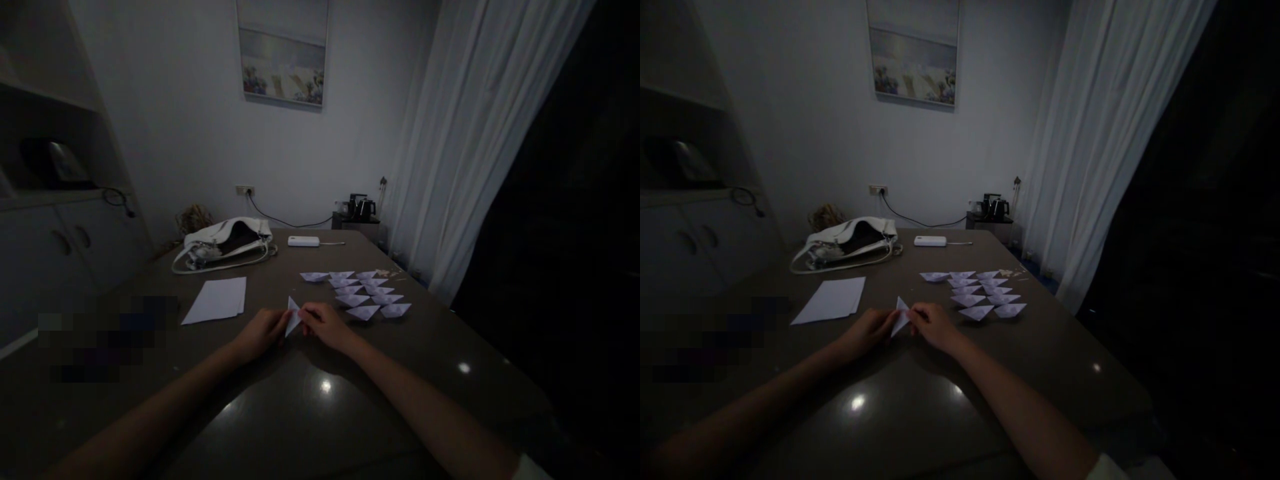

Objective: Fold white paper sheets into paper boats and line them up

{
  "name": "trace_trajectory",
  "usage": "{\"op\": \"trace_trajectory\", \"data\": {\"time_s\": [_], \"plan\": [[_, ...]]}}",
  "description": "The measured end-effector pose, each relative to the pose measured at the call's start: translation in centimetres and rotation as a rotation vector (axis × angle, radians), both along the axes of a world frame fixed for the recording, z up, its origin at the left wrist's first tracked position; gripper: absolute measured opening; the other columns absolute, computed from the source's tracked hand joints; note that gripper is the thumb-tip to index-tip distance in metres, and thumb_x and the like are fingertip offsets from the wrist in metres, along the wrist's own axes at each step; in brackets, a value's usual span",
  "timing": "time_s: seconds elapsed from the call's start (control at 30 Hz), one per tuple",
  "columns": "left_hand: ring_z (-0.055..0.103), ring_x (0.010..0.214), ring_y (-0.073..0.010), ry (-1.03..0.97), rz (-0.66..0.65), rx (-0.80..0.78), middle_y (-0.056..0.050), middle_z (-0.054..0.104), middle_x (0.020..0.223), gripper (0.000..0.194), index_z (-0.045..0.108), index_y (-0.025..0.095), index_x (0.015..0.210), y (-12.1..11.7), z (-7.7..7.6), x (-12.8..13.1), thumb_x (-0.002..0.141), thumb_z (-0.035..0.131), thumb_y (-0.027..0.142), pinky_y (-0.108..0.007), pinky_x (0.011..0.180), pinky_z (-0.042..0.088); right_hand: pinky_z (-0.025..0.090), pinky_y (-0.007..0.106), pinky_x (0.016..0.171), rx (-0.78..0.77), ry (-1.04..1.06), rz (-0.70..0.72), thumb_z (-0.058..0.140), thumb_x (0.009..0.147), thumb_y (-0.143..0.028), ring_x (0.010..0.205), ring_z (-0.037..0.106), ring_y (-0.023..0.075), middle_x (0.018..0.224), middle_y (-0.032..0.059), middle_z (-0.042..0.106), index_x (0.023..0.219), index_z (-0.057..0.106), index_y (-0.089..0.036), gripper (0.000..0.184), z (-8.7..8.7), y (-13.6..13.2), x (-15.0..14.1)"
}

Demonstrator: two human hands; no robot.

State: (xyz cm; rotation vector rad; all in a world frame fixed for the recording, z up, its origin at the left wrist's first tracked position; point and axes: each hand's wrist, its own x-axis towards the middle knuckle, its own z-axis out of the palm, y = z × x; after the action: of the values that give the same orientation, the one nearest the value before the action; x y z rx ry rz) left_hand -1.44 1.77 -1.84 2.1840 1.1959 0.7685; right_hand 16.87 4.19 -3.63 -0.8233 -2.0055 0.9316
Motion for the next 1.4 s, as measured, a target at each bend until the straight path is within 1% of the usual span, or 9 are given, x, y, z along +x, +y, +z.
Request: {"op": "trace_trajectory", "data": {"time_s": [0.2, 0.37, 0.47, 0.57, 0.83, 1.0, 1.1, 1.27, 1.4], "plan": [[0.049, 0.047, -0.0138, -0.019, 0.028, 0.023, 0.0, 0.054, 0.05, 0.052, 0.057, 0.016, 0.067, -0.2, 0.2, 0.1, 0.088, 0.03, 0.055, -0.023, 0.049, 0.036, 0.033, 0.02, 0.045, -0.123, 0.121, 0.01, 0.047, 0.084, -0.057, 0.044, 0.042, 0.008, 0.053, -0.0024, 0.054, 0.07, 0.056, -0.016, 0.044, 0.5, -0.1, -0.1], [0.047, 0.047, -0.0134, -0.074, 0.019, -0.028, 0.0, 0.052, 0.049, 0.055, 0.055, 0.016, 0.061, -0.5, 0.4, 0.2, 0.087, 0.03, 0.057, -0.023, 0.049, 0.036, 0.033, 0.02, 0.048, -0.037, 0.039, 0.038, 0.051, 0.084, -0.05, 0.047, 0.043, 0.0085, 0.051, -0.0022, 0.052, 0.06, 0.054, -0.015, 0.042, 0.7, -0.2, 0.1], [0.042, 0.044, -0.012, -0.121, 0.072, -0.077, 0.001, 0.044, 0.045, 0.061, 0.047, 0.018, 0.049, -0.5, 0.4, 0.4, 0.084, 0.027, 0.065, -0.023, 0.046, 0.033, 0.031, 0.02, 0.047, -0.012, -0.029, 0.098, 0.051, 0.085, -0.043, 0.046, 0.041, 0.0085, 0.048, -0.0035, 0.047, 0.058, 0.052, -0.016, 0.038, 0.9, -0.5, 0.2], [0.038, 0.044, -0.0116, -0.118, 0.116, -0.09, 0.002, 0.04, 0.044, 0.062, 0.043, 0.019, 0.047, -0.5, 0.5, 0.6, 0.08, 0.028, 0.069, -0.023, 0.044, 0.03, 0.029, 0.02, 0.046, -0.011, -0.078, 0.148, 0.05, 0.086, -0.038, 0.045, 0.039, 0.0083, 0.047, -0.0047, 0.044, 0.058, 0.049, -0.016, 0.035, 1.1, -0.7, 0.2], [0.036, 0.043, -0.011, -0.161, 0.18, -0.036, 0.003, 0.037, 0.044, 0.06, 0.04, 0.019, 0.048, -0.4, 0.7, 0.5, 0.079, 0.029, 0.07, -0.023, 0.042, 0.027, 0.032, 0.02, 0.049, -0.116, 0.026, 0.131, 0.045, 0.088, -0.049, 0.047, 0.042, 0.0082, 0.052, -0.0037, 0.048, 0.064, 0.051, -0.016, 0.041, 0.9, -0.9, -0.1], [0.037, 0.042, -0.0108, -0.172, 0.112, -0.088, 0.003, 0.039, 0.043, 0.062, 0.043, 0.018, 0.048, -0.4, 0.3, 0.4, 0.081, 0.026, 0.068, -0.022, 0.042, 0.028, 0.032, 0.02, 0.05, -0.074, -0.007, 0.154, 0.053, 0.084, -0.048, 0.049, 0.044, 0.0086, 0.053, -0.002, 0.051, 0.062, 0.054, -0.014, 0.04, 0.8, -0.6, 0.1], [0.037, 0.043, -0.0105, -0.136, 0.055, -0.079, 0.003, 0.04, 0.044, 0.061, 0.045, 0.018, 0.049, -0.4, 0.3, 0.5, 0.079, 0.031, 0.068, -0.022, 0.042, 0.027, 0.032, 0.02, 0.05, -0.057, -0.008, 0.136, 0.052, 0.084, -0.048, 0.049, 0.044, 0.0088, 0.052, -0.0017, 0.05, 0.059, 0.053, -0.014, 0.042, 0.7, -0.5, 0.1], [0.033, 0.045, -0.0101, -0.132, 0.119, -0.009, 0.004, 0.035, 0.046, 0.058, 0.045, 0.018, 0.049, -0.3, 0.3, 0.7, 0.078, 0.035, 0.067, -0.022, 0.043, 0.025, 0.031, 0.02, 0.048, -0.118, 0.016, 0.145, 0.051, 0.083, -0.052, 0.047, 0.042, 0.0078, 0.053, -0.0018, 0.052, 0.063, 0.055, -0.014, 0.043, 0.8, -0.7, 0.0], [0.036, 0.044, -0.0106, -0.154, 0.076, -0.084, 0.004, 0.039, 0.045, 0.059, 0.046, 0.018, 0.05, -0.3, 0.3, 0.5, 0.079, 0.033, 0.067, -0.022, 0.044, 0.028, 0.032, 0.019, 0.049, -0.087, -0.027, 0.169, 0.051, 0.084, -0.052, 0.048, 0.042, 0.0074, 0.054, -0.0013, 0.053, 0.061, 0.055, -0.014, 0.045, 1.1, -0.9, 0.1]]}}
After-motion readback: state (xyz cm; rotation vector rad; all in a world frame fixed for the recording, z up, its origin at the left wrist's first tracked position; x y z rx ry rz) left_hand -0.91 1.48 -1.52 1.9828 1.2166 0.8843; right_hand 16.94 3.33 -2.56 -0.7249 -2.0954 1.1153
